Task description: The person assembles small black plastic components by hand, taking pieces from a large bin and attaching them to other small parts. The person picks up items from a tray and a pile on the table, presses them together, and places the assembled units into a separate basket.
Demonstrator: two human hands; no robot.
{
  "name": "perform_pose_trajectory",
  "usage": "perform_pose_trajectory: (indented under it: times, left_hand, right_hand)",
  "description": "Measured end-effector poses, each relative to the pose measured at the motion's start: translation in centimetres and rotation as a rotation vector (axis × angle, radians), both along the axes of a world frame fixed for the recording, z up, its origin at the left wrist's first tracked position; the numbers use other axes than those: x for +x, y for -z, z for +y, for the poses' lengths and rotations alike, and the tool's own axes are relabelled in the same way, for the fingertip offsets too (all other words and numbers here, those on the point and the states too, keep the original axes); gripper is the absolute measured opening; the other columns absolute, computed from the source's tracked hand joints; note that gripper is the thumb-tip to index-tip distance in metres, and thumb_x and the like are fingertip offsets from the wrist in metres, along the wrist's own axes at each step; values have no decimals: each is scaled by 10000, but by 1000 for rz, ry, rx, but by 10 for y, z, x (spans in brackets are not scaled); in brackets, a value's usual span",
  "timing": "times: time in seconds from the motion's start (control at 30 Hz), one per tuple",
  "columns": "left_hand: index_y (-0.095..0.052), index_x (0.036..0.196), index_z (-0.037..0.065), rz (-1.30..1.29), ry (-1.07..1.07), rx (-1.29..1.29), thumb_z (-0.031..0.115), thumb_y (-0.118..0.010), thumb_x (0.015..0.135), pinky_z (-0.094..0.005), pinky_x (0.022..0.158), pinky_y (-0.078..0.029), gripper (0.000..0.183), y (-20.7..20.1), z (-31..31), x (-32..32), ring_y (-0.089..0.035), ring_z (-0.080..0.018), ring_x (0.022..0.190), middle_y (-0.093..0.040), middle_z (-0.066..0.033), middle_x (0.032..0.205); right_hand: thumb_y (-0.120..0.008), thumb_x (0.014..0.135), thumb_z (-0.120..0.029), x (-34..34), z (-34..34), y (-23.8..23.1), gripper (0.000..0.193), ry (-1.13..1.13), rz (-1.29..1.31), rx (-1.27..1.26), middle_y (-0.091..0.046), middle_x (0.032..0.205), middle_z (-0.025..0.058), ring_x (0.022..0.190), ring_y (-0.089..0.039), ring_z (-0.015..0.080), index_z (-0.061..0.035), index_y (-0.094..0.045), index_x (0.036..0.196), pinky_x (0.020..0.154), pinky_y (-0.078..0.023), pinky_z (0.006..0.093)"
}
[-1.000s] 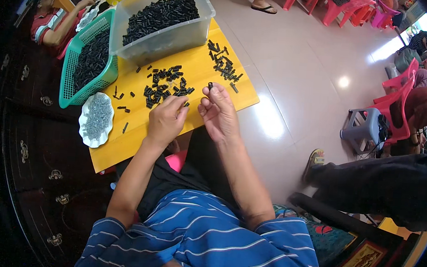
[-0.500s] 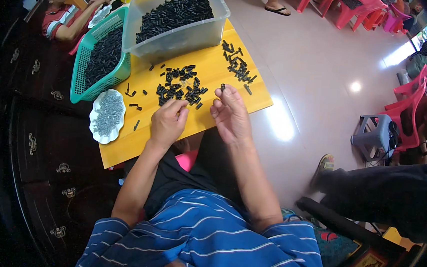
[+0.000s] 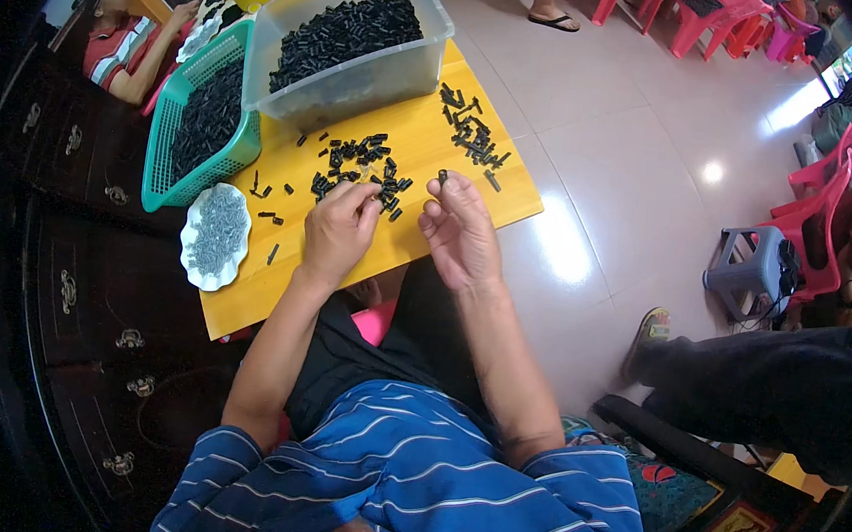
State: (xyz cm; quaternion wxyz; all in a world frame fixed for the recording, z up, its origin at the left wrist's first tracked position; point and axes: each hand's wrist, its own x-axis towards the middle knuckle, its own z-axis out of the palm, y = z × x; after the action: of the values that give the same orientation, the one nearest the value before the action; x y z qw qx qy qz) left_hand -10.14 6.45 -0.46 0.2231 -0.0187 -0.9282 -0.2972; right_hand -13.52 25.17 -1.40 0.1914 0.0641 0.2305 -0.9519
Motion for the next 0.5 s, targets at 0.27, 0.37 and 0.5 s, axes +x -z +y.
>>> perform_pose_trajectory:
  times: [0.27, 0.37, 0.5]
  left_hand:
    - [-733, 964, 39, -21, 86, -241, 98, -722, 819, -422, 845, -537, 157, -10, 9, -40, -648, -316, 964, -671, -111, 998]
    - [-748, 930, 46, -121, 66, -309, 109, -729, 795, -423, 867, -535, 150, -9, 13, -46, -621, -307, 995, -657, -102, 1003]
    - [-756, 895, 49, -133, 57, -315, 111, -733, 789, -429, 867, -535, 124, -8, 15, -51, -619, -310, 997, -657, -101, 1005]
  right_hand:
    - [-709, 973, -201, -2, -1, 4, 198, -24, 21, -22, -698, 1004, 4, 790, -630, 85, -146, -619, 1140, 750, -543, 275]
    - [-704, 975, -196, -3, 1, 4, 191, -17, 7, -20, -700, 997, 4, 784, -631, 86, -143, -619, 1138, 749, -542, 275]
    - [-702, 976, -195, -3, 0, 3, 190, -11, 15, -22, -700, 990, 3, 778, -631, 85, -140, -617, 1136, 746, -542, 272]
